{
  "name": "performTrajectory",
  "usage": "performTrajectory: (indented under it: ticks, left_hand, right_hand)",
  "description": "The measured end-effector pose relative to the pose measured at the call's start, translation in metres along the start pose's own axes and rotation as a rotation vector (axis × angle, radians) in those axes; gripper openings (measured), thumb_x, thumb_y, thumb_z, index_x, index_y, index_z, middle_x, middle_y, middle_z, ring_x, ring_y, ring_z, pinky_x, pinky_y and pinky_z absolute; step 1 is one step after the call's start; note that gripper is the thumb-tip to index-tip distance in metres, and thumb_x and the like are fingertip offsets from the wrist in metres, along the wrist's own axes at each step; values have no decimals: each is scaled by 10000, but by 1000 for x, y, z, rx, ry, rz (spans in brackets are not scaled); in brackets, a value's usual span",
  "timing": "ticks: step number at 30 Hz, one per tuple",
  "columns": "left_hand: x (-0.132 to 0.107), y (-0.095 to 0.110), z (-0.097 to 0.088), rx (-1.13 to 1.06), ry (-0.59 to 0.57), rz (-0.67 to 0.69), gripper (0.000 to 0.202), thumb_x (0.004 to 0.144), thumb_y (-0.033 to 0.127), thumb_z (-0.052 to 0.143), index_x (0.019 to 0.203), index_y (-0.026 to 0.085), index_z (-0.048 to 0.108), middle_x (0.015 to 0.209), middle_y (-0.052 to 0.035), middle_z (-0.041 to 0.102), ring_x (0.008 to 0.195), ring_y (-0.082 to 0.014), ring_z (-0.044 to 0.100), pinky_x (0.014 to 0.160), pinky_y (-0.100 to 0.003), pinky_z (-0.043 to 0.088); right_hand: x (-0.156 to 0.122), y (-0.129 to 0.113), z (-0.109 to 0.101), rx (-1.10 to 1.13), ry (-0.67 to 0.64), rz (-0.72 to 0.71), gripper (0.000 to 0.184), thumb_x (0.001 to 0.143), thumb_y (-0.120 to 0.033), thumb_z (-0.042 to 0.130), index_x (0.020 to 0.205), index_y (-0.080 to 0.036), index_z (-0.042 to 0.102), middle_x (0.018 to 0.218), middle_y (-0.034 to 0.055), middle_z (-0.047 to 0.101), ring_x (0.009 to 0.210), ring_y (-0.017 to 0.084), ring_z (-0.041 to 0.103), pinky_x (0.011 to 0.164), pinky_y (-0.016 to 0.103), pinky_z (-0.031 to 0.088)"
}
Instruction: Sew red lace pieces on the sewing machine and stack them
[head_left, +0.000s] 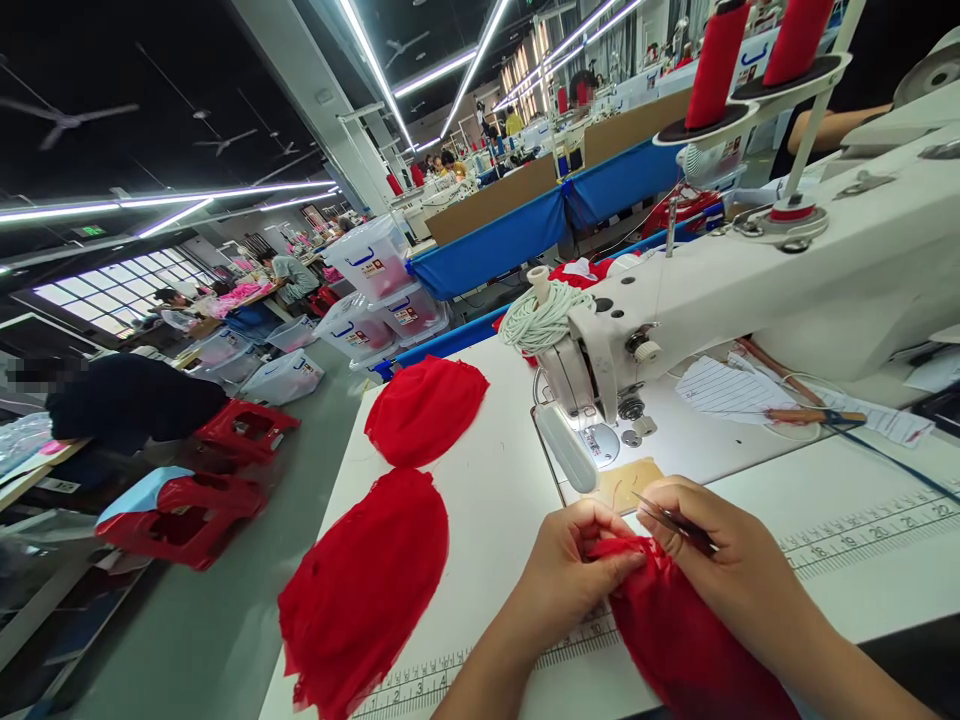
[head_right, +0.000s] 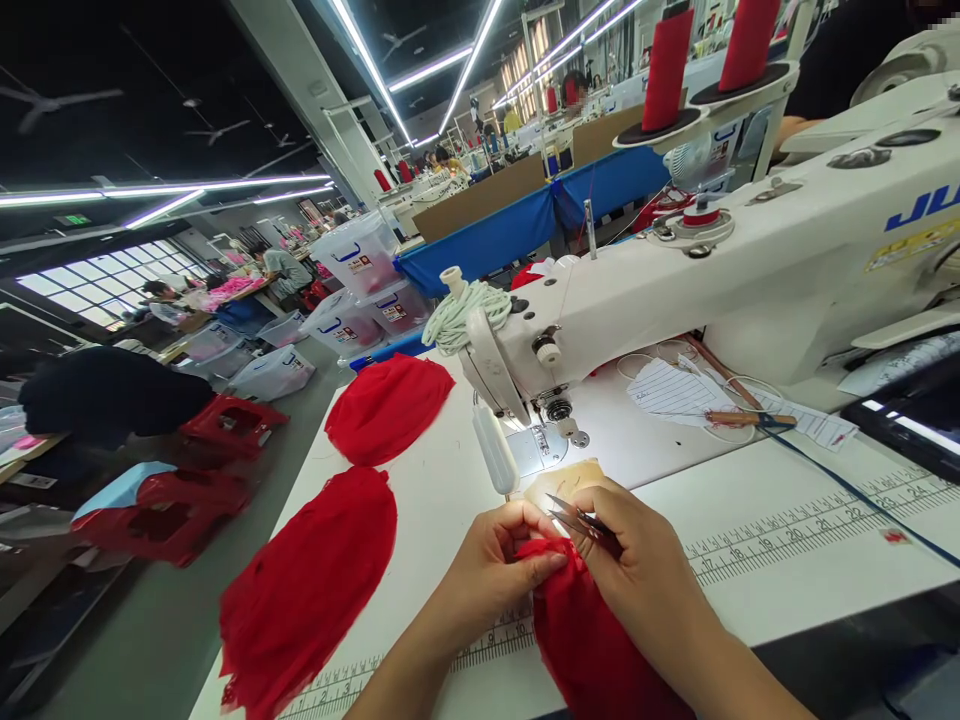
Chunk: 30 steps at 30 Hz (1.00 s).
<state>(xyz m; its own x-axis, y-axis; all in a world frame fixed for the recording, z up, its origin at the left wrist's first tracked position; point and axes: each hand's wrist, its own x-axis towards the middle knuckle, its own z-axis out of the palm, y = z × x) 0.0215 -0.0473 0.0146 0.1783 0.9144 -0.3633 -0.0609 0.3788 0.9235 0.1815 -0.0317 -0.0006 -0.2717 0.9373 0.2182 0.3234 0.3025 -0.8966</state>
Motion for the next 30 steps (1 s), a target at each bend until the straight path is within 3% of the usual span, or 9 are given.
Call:
performTrajectory:
  ticks: [5,9,11,13,18,22,25,27,30]
  left_hand:
    - [-2,2,-1,109,16,56,257,627,304,775,768,145,629,689,-4,632,617,-112,533,595,-231,402]
    - [-2,2,-4,41,6,32,296,737,440,678,761,149,630,621,13,593,556,-112,532,573,-246,424]
    - [-2,3,-5,26,-21,45,309,765,453,655,772,144,645,637,10,593,564,-107,533,585,-243,429]
    - [-1,3,-6,15,-28,59,283,741,413,697,795,138,658,668,6,609,596,-103,538,602,-230,427]
    - [3,0,-6,2,76,37,299,651,390,768,696,146,601,540,35,566,483,-91,504,519,-223,398]
    - [3,-1,-4,1,73,66,337,652,441,768,666,144,609,527,27,561,467,-91,494,500,-224,377]
    - [1,1,-2,-1,38,152,365,657,481,767,663,134,654,582,10,572,500,-90,496,521,-232,393]
    - [-1,4,-2,12,31,223,374,673,493,756,655,129,671,675,-10,590,525,-89,514,524,-233,406]
    - [-2,4,-5,5,70,211,367,685,488,751,742,136,665,659,10,581,448,-70,489,448,-212,378]
  right_hand:
    - [-1,4,-9,-124,236,-40,140,885,-336,490,777,-269,548,718,-24,607,582,143,543,541,264,434]
    - [-5,36,-49,-572,435,-95,208,858,-407,429,949,-287,572,938,56,664,679,231,635,496,335,440]
    - [-8,55,-69,-863,344,39,425,813,-543,451,1161,-323,558,1096,100,635,500,225,584,350,349,342]
    - [-12,71,-81,-909,218,14,462,835,-539,418,1177,-270,575,1088,142,616,547,245,603,352,364,347]
    - [-18,73,-75,-980,228,-147,424,890,-389,308,1087,-187,624,1002,173,647,843,376,626,618,501,469]
    - [-11,43,-52,-594,295,-194,345,901,-415,402,1058,-218,638,1142,140,642,1043,348,604,868,518,471]
    - [-3,17,-34,-141,-61,-133,290,921,-413,426,1032,-252,640,1127,67,659,1099,257,589,946,402,467]
    - [2,4,-26,58,-290,-21,288,918,-433,441,979,-240,646,990,42,687,957,233,630,845,350,506]
    - [6,-3,-23,208,-360,124,319,883,-485,480,800,-215,627,738,-3,647,706,187,602,656,287,494]
